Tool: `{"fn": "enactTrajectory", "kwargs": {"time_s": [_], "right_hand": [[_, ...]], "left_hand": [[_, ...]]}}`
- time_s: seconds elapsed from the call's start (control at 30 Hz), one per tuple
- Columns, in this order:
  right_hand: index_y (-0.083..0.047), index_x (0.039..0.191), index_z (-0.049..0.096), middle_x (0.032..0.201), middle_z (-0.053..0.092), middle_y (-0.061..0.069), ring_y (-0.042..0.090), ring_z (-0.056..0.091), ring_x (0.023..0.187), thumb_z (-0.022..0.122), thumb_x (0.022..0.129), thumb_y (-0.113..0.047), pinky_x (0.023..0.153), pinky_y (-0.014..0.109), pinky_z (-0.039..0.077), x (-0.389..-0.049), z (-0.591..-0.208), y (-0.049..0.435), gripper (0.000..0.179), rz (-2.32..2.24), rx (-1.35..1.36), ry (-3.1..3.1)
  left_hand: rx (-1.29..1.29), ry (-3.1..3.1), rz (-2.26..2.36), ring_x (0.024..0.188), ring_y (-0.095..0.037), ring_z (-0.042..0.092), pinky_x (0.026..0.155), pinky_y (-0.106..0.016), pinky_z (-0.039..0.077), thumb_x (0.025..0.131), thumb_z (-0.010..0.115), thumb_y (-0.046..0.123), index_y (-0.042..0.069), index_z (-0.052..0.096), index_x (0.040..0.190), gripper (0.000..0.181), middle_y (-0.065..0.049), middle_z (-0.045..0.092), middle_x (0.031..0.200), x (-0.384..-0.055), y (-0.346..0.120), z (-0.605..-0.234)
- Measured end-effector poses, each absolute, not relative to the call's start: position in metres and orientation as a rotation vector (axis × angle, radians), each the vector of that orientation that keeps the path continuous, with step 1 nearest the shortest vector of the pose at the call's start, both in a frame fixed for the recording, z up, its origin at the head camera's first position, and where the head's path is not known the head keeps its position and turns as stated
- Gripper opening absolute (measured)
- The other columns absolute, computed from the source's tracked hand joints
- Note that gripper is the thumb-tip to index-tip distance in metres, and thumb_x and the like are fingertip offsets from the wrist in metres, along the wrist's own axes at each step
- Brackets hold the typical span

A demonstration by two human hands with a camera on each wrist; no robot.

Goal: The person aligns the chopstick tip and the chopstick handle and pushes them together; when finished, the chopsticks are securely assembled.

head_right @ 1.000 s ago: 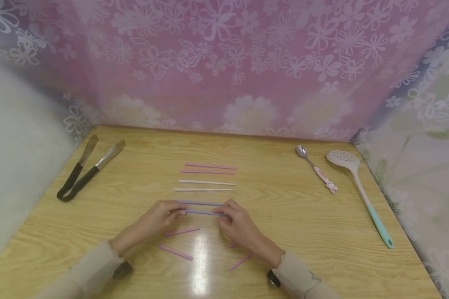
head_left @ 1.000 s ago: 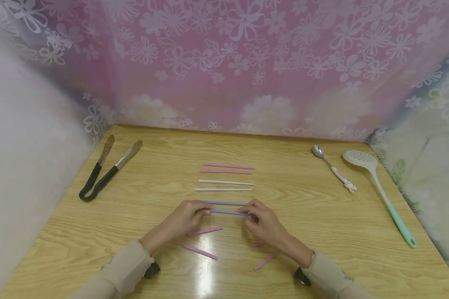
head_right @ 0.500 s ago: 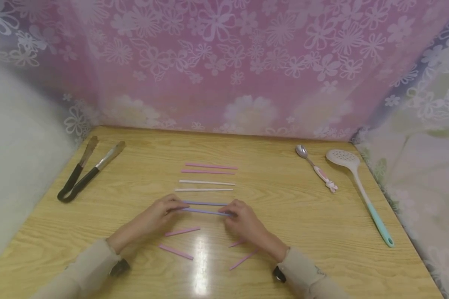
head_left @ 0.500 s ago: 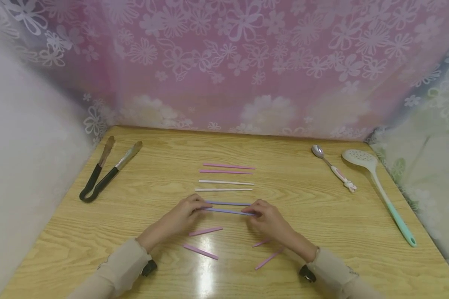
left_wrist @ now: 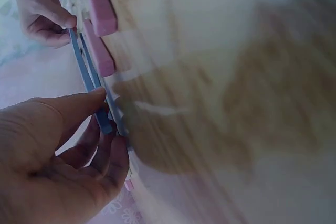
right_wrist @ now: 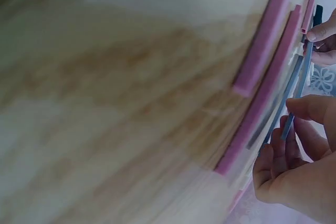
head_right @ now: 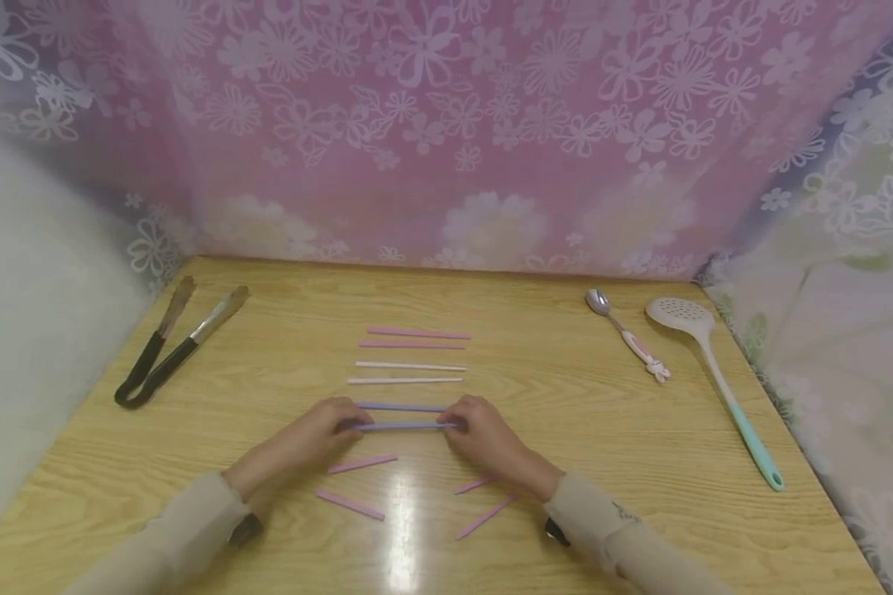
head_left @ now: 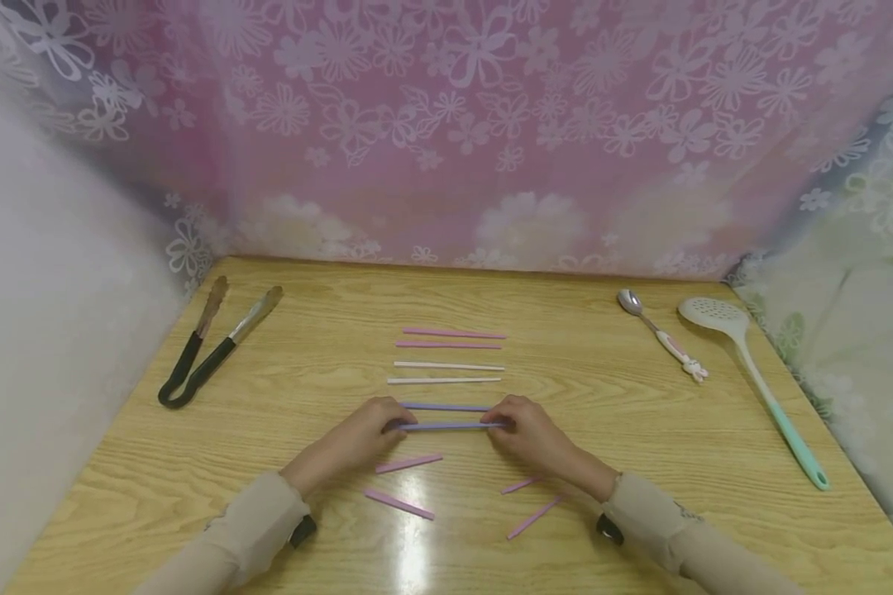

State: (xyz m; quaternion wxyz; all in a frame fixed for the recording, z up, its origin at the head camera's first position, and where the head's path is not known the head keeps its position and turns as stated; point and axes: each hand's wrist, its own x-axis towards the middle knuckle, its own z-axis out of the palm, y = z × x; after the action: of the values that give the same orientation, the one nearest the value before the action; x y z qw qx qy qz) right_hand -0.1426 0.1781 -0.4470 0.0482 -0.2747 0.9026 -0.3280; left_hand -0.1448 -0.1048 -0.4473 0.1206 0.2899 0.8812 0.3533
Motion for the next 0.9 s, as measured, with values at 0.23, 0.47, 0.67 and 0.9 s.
{"fn": "enactTrajectory", "kwargs": {"time_s": [0.23, 0.47, 0.67, 0.9], "right_hand": [[-0.003, 0.096, 0.071, 0.089, 0.064, 0.002, 0.016, 0.058, 0.083, 0.068, 0.084, -0.002, 0.074, 0.024, 0.05, -0.1459, -0.4518, 0.1782, 0.012, -0.984, -0.821, 2.743], [-0.004, 0.095, 0.071, 0.09, 0.065, 0.002, 0.015, 0.055, 0.084, 0.068, 0.085, -0.003, 0.075, 0.026, 0.047, -0.148, -0.4537, 0.1761, 0.011, -0.935, -0.794, 2.779], [-0.004, 0.092, 0.072, 0.088, 0.065, 0.002, 0.014, 0.052, 0.082, 0.07, 0.084, -0.006, 0.073, 0.026, 0.044, -0.1481, -0.453, 0.1737, 0.009, -0.921, -0.779, 2.819], [-0.005, 0.09, 0.072, 0.086, 0.066, 0.002, 0.014, 0.053, 0.081, 0.071, 0.083, -0.006, 0.073, 0.028, 0.045, -0.1481, -0.4505, 0.172, 0.007, -0.925, -0.755, 2.84]], "left_hand": [[0.801, 2.604, 1.016, 0.09, -0.018, 0.058, 0.079, -0.031, 0.051, 0.09, 0.062, 0.002, 0.0, 0.069, 0.103, 0.015, -0.006, 0.064, 0.095, -0.1471, -0.1037, -0.4513], [0.767, 2.627, 1.005, 0.086, -0.015, 0.056, 0.076, -0.027, 0.051, 0.09, 0.063, 0.003, 0.0, 0.07, 0.101, 0.014, -0.003, 0.063, 0.091, -0.1494, -0.1028, -0.4526], [0.755, 2.609, 1.018, 0.088, -0.017, 0.058, 0.077, -0.03, 0.052, 0.09, 0.061, 0.001, -0.001, 0.068, 0.103, 0.015, -0.005, 0.062, 0.092, -0.1515, -0.1028, -0.4518], [0.739, 2.625, 1.019, 0.087, -0.017, 0.058, 0.076, -0.029, 0.051, 0.09, 0.062, 0.001, -0.001, 0.069, 0.101, 0.014, -0.005, 0.063, 0.092, -0.1517, -0.102, -0.4512]]}}
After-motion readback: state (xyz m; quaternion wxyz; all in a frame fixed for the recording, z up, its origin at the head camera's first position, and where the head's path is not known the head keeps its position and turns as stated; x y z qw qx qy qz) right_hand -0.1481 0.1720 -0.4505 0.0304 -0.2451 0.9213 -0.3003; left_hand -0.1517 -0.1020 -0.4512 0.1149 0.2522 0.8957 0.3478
